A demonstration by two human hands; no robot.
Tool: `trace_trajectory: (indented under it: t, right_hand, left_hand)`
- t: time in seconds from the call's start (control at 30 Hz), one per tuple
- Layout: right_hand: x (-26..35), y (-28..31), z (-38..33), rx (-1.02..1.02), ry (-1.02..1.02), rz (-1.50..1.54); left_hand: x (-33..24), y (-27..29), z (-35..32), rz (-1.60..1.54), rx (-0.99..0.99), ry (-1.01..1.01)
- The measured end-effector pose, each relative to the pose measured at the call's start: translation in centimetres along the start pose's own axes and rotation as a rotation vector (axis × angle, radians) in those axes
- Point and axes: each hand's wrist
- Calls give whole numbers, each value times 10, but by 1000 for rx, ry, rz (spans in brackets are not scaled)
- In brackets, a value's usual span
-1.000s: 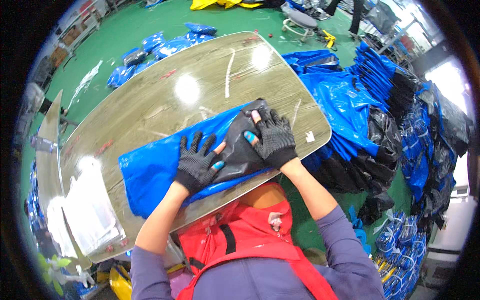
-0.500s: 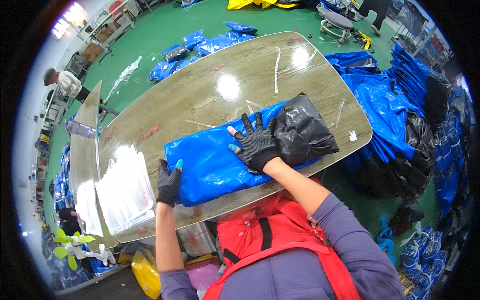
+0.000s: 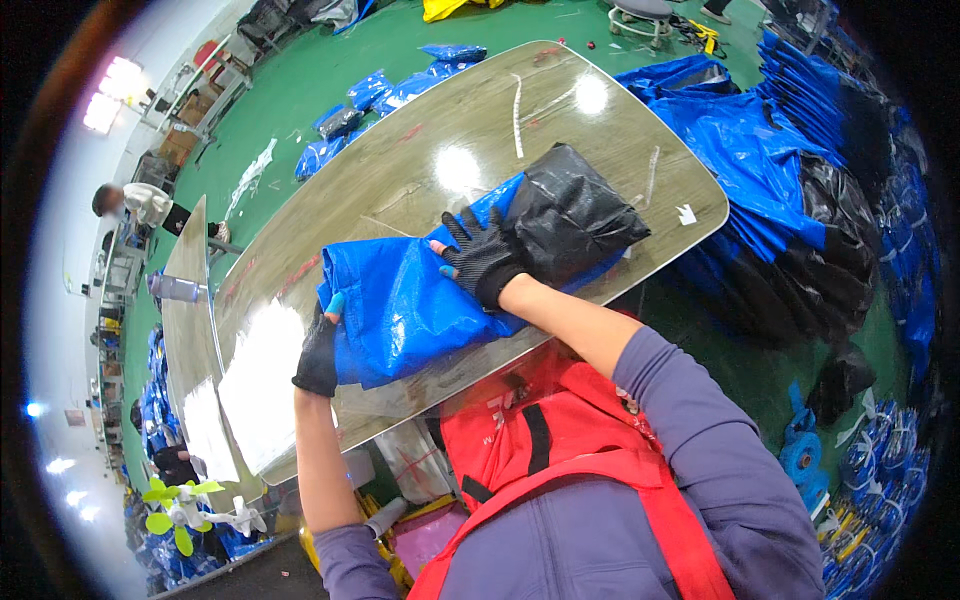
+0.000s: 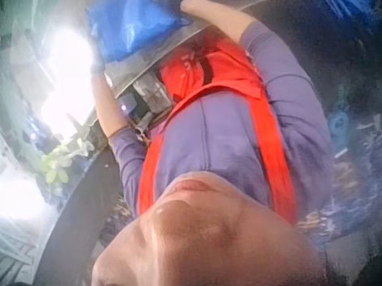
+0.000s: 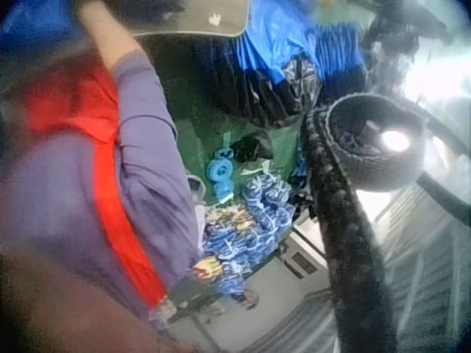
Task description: The person folds blue and black tarps on a table, places each folded tarp into a clear plastic bag, seals the bag, and sets it aside. The process is repeated for multiple tarps.
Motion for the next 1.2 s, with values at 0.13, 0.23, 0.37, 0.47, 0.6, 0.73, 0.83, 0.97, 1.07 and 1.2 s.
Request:
trace_trajectory:
  t: [0.13,0.23,0.37,0.47,0.6,0.73,0.83,0.97,1.07,1.2]
  right_hand:
    - [-1,-3,-27,-318,109,63]
    - [-12,-4,-69,-201,233,138]
    - [-25,-13,-97,-302,284,187]
    - [-31,-39,-92,-231,315,296]
    - [-31,-87,-79,-209,218,1571]
    - [-28,-79,-103,-234,100,1459]
    - [-29,-5,-136,-149,48,194]
    - [-56,109,-158,443,33,442]
    - [-105,127,-119,-230,-74,111]
    - [-153,84,-100,-197,-131,0]
  left_hand:
    - [-25,-23,-6,153,-60,2]
    - [-39,-56,4,-106,-170,24]
    - [-22,-141,65,-263,304,-249]
    - [3,-207,109,908,192,-549]
    - [19,-248,133,1627,366,-896]
    - [35,-245,141,1731,391,-744]
    - [53,-239,146,1784,318,-524]
    - [70,-243,140,1731,226,-691]
    - [61,-247,136,1774,367,-607]
    - [34,-248,166,1612,333,-590]
Point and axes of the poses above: each hand's wrist, its own z-axis towards the middle knuckle, its own y-axis out of the back of the hand, x = y × z, and after that the axes turned 9 degrees about x, right-handed
